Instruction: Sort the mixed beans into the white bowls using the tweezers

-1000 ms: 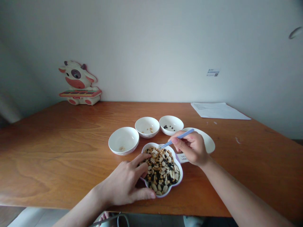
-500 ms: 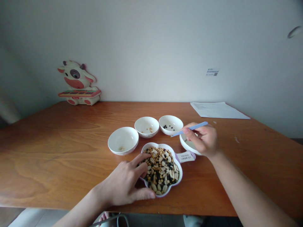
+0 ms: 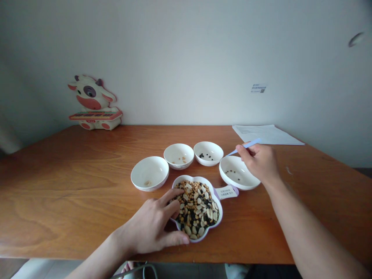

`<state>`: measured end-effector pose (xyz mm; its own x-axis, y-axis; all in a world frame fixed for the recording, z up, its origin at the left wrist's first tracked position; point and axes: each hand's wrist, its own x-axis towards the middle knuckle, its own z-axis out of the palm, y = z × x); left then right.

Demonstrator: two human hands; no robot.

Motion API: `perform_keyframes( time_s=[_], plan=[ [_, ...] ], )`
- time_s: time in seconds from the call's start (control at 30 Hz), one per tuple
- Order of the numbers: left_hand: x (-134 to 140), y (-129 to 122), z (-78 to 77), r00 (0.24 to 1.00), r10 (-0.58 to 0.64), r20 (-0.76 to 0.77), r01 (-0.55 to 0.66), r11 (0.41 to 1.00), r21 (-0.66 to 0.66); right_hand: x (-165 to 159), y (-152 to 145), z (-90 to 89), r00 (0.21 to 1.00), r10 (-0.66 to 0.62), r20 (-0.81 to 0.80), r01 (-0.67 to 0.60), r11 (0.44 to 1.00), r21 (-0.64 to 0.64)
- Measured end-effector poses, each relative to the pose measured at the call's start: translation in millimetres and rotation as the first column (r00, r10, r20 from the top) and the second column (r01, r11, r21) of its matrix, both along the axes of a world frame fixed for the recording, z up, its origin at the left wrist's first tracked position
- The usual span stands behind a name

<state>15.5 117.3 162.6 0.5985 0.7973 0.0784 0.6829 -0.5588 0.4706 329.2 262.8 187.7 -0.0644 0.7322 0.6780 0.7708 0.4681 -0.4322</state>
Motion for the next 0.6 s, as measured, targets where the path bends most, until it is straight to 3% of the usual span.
perform_keyframes(
  time_s=[0.13,0.3,0.47,0.6],
  plan=[
    [-0.1,0.4,-0.3,1.0,0.001,-0.007,-0.001,1.0,0.006,-1.5,5.7,-2.6,0.986,-0.124,0.113,0.137,0.984,-0.111],
    [0.4,0.5,1.9,1.0,0.002,0.007,-0.002,1.0,-0.011,-3.0,8.2,-7.1,0.961,-0.144,0.236,0.191,0.963,-0.19],
    [0.3,0.7,1.5,1.0,0.003,0.019,-0.003,1.0,-0.013,-5.2,8.0,-9.4,0.949,-0.156,0.274,0.204,0.967,-0.153],
    [0.8,1.0,1.1,1.0,0.0,0.005,0.0,1.0,0.006,-7.6,3.7,-6.2,0.968,-0.183,0.17,0.196,0.979,-0.06]
  ],
)
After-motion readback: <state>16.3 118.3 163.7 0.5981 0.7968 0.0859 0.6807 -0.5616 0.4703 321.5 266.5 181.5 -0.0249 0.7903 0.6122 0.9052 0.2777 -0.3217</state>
